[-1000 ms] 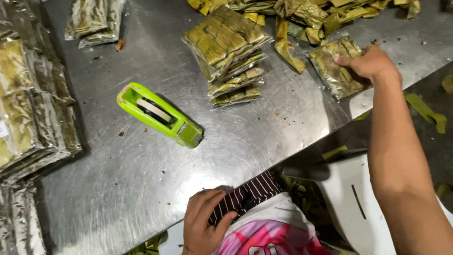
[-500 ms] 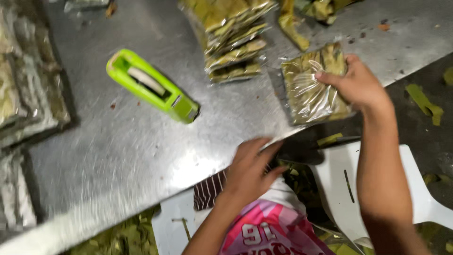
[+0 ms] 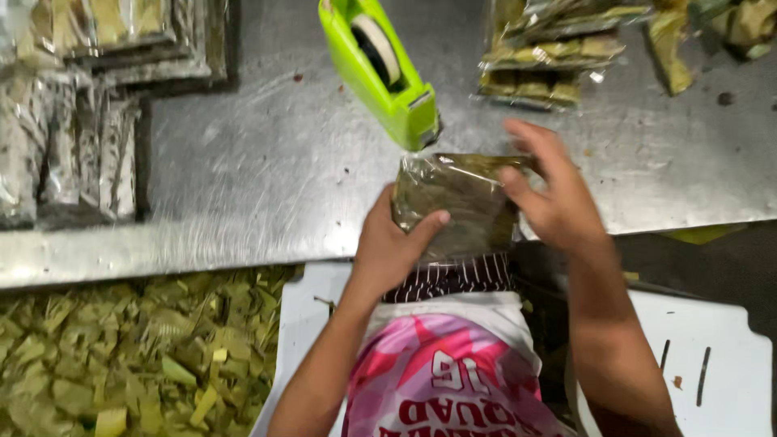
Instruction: The person is packaging green leafy food items into clear plastic bags. They use a green tape dispenser to seal the bags and then affix small white labels to each package. The finished packages are stacked on a metal table.
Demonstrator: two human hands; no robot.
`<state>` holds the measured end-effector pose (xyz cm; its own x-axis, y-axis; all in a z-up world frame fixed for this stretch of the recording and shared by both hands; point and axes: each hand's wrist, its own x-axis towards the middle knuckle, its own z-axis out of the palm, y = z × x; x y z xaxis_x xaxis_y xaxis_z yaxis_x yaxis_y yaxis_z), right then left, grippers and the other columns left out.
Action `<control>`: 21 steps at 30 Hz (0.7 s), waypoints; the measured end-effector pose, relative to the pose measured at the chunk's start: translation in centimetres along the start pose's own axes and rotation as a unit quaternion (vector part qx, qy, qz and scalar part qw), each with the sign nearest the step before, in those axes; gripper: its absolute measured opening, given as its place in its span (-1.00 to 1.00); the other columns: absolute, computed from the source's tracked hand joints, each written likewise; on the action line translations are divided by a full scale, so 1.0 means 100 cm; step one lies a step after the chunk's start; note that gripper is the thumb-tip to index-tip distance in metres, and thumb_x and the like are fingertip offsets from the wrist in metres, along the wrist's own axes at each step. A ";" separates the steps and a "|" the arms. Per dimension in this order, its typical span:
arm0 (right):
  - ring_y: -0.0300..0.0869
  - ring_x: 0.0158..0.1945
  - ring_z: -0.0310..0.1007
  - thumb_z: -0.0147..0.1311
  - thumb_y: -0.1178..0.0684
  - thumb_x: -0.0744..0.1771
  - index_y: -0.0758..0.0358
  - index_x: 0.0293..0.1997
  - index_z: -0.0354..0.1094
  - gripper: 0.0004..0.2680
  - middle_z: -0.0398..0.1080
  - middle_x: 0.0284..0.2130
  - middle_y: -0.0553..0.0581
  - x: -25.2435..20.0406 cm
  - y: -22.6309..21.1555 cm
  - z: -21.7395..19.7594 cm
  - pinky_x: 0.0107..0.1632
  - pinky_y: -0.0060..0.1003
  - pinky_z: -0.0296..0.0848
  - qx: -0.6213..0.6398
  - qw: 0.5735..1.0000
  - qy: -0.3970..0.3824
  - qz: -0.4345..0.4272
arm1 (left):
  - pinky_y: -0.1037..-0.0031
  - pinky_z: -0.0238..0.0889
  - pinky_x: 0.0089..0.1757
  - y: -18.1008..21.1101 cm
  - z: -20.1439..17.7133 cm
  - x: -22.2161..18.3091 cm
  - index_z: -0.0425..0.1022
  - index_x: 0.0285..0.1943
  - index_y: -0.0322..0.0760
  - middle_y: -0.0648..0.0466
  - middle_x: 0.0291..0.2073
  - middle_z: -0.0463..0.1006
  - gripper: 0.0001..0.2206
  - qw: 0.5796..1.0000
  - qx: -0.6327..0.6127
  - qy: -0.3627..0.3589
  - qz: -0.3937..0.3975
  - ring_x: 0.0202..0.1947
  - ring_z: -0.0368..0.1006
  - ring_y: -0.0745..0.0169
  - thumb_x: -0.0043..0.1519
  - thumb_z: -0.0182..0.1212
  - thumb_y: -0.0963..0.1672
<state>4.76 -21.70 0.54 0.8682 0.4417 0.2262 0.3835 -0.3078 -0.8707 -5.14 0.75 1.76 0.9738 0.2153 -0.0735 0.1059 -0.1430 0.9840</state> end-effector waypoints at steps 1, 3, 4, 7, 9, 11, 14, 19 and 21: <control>0.03 0.30 0.31 -0.07 -0.23 0.45 0.33 0.36 0.26 -0.57 0.32 0.23 0.33 0.013 0.003 0.013 0.33 -0.08 0.26 -0.024 0.998 -0.032 -0.055 | 0.40 0.48 -0.11 -0.001 -0.005 0.004 0.45 0.12 -0.39 -0.06 -0.18 0.72 -0.48 0.997 0.066 0.030 0.009 -0.15 0.68 0.14 0.10 0.46 -0.01; 0.01 0.28 0.39 -0.20 -0.28 0.48 0.27 0.13 0.46 -0.59 0.49 0.12 0.21 0.030 0.008 0.044 0.40 -0.10 0.23 0.000 0.998 -0.050 -0.044 | 0.32 0.43 -0.07 -0.006 -0.008 0.007 0.35 0.23 -0.37 -0.11 -0.13 0.67 -0.34 0.982 0.170 0.056 -0.062 -0.08 0.62 0.01 0.03 0.49 0.03; 0.02 0.24 0.40 -0.19 -0.26 0.48 0.28 0.07 0.47 -0.61 0.50 0.07 0.21 0.032 0.009 0.050 0.36 -0.11 0.24 0.014 0.997 -0.044 -0.064 | 0.27 0.40 -0.05 -0.010 -0.008 0.007 0.30 0.29 -0.35 -0.14 -0.10 0.64 -0.27 0.968 0.221 0.068 -0.097 -0.05 0.58 -0.06 0.00 0.50 0.05; 0.00 0.09 0.47 -0.02 -0.14 0.42 0.31 -0.12 0.53 -0.71 0.53 -0.06 0.19 0.040 0.013 0.064 0.24 -0.12 0.30 0.014 0.997 -0.020 -0.079 | 0.02 0.19 0.08 -0.026 -0.001 0.006 0.17 0.36 -0.55 -0.35 0.09 0.43 -0.12 0.945 0.302 0.121 0.017 0.12 0.35 -0.30 -0.02 0.57 0.03; -0.07 -0.02 0.57 0.27 0.03 0.31 0.32 -0.23 0.59 -0.85 0.59 -0.14 0.17 0.039 0.015 0.071 0.19 -0.15 0.38 -0.038 0.999 -0.005 -0.016 | 0.05 0.17 0.21 -0.037 0.001 0.000 0.27 0.33 -0.43 -0.32 0.22 0.34 -0.28 0.936 0.291 0.140 0.136 0.27 0.23 -0.22 0.11 0.50 0.03; -0.14 -0.01 0.54 0.25 0.13 0.33 0.34 -0.26 0.55 -0.91 0.58 -0.10 0.17 0.039 0.019 0.073 0.13 -0.23 0.41 0.044 0.999 -0.017 0.019 | 0.07 0.11 0.34 -0.045 0.002 -0.003 0.35 0.32 -0.28 -0.17 0.31 0.31 -0.45 0.915 0.317 0.086 0.233 0.39 0.18 -0.08 0.23 0.43 0.01; -0.20 0.01 0.51 0.21 0.19 0.34 0.37 -0.40 0.45 -0.88 0.55 -0.05 0.17 0.043 0.028 0.069 0.11 -0.31 0.40 0.127 0.990 -0.015 0.066 | 0.00 -0.04 0.41 -0.047 -0.002 -0.001 0.37 0.34 -0.20 0.00 0.36 0.30 -0.50 0.867 0.380 -0.071 0.315 0.48 0.13 0.00 0.27 0.34 0.02; -0.20 0.06 0.46 0.14 0.24 0.35 0.35 -0.47 0.39 -0.85 0.51 0.01 0.21 0.042 0.040 0.067 0.14 -0.33 0.37 0.208 0.974 -0.003 0.094 | -0.11 -0.20 0.42 -0.038 -0.005 -0.001 0.32 0.43 -0.37 -0.18 0.49 0.15 -0.39 0.782 0.488 -0.143 0.362 0.54 -0.05 -0.24 0.26 0.20 0.04; -0.19 0.06 0.46 0.12 0.25 0.35 0.35 -0.47 0.39 -0.85 0.50 0.03 0.23 0.045 0.039 0.074 0.14 -0.32 0.39 0.222 0.971 0.005 0.093 | -0.15 -0.23 0.41 -0.032 -0.008 -0.003 0.31 0.42 -0.40 -0.21 0.49 0.14 -0.39 0.796 0.475 -0.146 0.347 0.53 -0.07 -0.27 0.28 0.20 0.05</control>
<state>7.85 -14.71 -5.09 0.9133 0.4044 0.0491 0.0483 0.0121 -0.9988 -5.98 1.93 -1.26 0.8550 -0.4472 0.2625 -0.5078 -0.8248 0.2488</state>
